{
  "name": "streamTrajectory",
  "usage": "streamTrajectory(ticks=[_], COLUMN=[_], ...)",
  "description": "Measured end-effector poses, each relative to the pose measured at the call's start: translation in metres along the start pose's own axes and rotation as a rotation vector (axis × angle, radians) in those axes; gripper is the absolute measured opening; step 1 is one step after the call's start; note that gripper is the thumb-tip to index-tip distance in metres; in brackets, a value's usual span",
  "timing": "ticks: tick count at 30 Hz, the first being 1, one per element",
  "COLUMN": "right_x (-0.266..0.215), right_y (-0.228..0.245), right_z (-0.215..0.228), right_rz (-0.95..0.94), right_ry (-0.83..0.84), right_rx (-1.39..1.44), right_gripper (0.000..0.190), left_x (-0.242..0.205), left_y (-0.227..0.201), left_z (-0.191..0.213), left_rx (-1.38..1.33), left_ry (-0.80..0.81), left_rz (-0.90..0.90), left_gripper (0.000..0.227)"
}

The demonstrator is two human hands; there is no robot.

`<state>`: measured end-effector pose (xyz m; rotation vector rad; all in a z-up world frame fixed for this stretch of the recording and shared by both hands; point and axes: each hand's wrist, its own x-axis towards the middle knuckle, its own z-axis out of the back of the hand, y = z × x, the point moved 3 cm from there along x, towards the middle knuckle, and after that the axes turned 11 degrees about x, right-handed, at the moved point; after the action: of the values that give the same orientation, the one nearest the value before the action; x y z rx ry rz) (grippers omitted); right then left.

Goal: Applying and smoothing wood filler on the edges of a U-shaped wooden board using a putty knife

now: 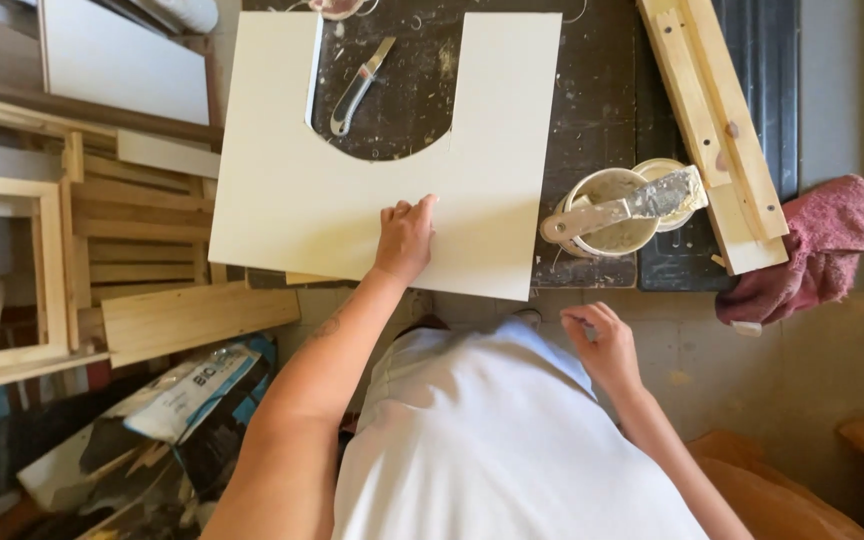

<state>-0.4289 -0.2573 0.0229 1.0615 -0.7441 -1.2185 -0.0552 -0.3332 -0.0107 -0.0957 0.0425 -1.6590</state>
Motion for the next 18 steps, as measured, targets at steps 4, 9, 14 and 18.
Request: streamTrajectory(ticks=[4, 9, 14, 18], right_x=[0.01, 0.007, -0.011, -0.024], right_y=[0.008, 0.002, -0.004, -0.002], right_z=[0.016, 0.027, 0.036, 0.038], right_rz=[0.028, 0.008, -0.033, -0.112], right_ry=[0.043, -0.001, -0.063, -0.114], right_rx=[0.031, 0.076, 0.07, 0.096], right_gripper=[0.011, 0.011, 0.01, 0.012], left_x=[-0.004, -0.014, -0.006, 0.007], left_y=[-0.013, -0.006, 0.007, -0.004], left_z=[0.005, -0.008, -0.006, 0.005], left_rx=[0.077, 0.022, 0.143, 0.198], left_ry=[0.032, -0.02, -0.026, 0.086], left_rz=[0.034, 0.069, 0.103, 0.008], left_gripper=[0.041, 0.039, 0.056, 0.043])
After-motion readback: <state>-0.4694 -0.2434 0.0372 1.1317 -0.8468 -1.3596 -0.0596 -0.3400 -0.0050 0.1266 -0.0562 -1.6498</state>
